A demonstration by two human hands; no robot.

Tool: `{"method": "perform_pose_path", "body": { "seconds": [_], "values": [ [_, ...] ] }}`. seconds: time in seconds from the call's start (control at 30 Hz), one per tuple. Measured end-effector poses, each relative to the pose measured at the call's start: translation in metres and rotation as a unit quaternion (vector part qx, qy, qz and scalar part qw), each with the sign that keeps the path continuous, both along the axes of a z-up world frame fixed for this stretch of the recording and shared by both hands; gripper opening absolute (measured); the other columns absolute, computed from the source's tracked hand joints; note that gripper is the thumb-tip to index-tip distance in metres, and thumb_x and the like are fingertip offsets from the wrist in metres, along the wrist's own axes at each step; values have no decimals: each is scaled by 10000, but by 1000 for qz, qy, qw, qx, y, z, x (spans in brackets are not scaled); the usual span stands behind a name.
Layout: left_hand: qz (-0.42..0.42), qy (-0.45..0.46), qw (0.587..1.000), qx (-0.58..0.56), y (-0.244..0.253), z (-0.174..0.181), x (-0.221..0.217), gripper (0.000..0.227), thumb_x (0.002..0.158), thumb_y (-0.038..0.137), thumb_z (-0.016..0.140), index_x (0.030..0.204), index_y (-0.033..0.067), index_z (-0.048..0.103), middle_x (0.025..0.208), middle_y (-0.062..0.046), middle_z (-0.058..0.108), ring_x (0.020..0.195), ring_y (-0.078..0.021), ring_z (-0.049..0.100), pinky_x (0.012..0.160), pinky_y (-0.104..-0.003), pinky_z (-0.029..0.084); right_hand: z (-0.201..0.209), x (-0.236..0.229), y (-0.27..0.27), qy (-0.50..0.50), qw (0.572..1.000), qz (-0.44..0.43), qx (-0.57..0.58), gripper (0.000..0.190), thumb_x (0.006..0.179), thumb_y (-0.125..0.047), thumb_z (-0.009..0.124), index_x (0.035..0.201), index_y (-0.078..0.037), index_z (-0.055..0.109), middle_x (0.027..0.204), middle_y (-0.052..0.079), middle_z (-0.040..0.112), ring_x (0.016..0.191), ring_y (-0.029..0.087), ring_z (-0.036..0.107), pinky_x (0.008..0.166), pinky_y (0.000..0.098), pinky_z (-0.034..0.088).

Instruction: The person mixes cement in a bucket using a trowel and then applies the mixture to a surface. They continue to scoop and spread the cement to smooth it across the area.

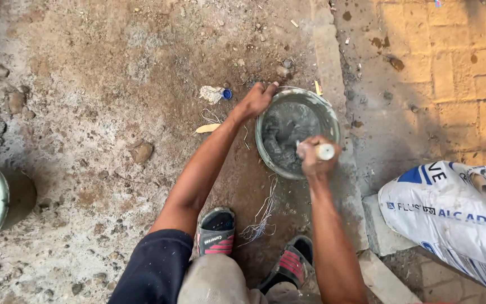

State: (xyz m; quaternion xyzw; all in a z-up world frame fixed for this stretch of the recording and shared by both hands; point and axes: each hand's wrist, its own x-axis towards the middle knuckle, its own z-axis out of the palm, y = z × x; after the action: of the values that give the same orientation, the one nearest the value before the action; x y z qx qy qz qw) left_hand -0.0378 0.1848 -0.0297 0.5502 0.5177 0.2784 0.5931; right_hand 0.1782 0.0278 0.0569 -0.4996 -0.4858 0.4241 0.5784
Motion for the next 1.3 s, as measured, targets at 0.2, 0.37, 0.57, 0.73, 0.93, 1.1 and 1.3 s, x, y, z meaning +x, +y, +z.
{"method": "perform_pose_path", "body": {
  "seconds": [0.2,0.37,0.57,0.73,0.93,1.1,1.3],
  "values": [
    [129,-80,985,-80,-68,44,-36,712,1068,562,272,767,-2,585,591,-108,567,501,-229,624,480,-376,534,39,-7,-5,27,995,-25,89,39,863,15,611,825,6,618,707,109,666,544,165,635,475,300,546],
    [196,-244,941,-125,-186,11,-15,569,1073,511,373,1021,-6,605,806,-133,661,626,-220,663,559,-379,576,-5,10,-23,-2,998,9,63,93,917,47,604,844,-10,598,748,121,656,598,161,614,563,321,556],
    [220,-307,890,-256,-263,-12,27,478,1067,445,427,1153,14,614,1013,-131,703,842,-242,712,749,-395,592,37,21,32,126,990,-19,64,109,886,72,567,917,-32,574,785,120,606,614,187,614,545,346,526],
    [241,-320,871,-285,-250,39,51,390,1065,402,426,1173,68,596,1174,-108,683,1063,-242,683,875,-413,580,-7,-22,109,69,995,-16,76,116,841,55,562,762,-31,564,684,96,587,558,185,598,480,339,505],
    [257,-373,857,-245,-255,33,59,134,1066,228,490,1069,116,564,1159,-90,639,1177,-235,617,897,-468,563,-10,-45,94,54,983,140,-102,148,858,13,640,760,-59,557,686,43,575,549,118,552,474,283,436],
    [248,-437,830,-244,-254,16,63,78,1061,172,547,1038,107,584,1153,-77,653,1166,-257,622,904,-503,561,64,-36,66,-120,959,209,-148,150,802,-3,639,669,-59,598,569,41,591,443,115,535,397,276,412],
    [234,-426,840,-242,-256,19,65,110,1074,193,542,1044,98,589,1153,-79,668,1144,-268,641,904,-511,569,77,-3,25,-24,988,139,58,51,898,20,610,867,-20,614,820,103,659,686,149,642,617,284,551]
  ]
}}
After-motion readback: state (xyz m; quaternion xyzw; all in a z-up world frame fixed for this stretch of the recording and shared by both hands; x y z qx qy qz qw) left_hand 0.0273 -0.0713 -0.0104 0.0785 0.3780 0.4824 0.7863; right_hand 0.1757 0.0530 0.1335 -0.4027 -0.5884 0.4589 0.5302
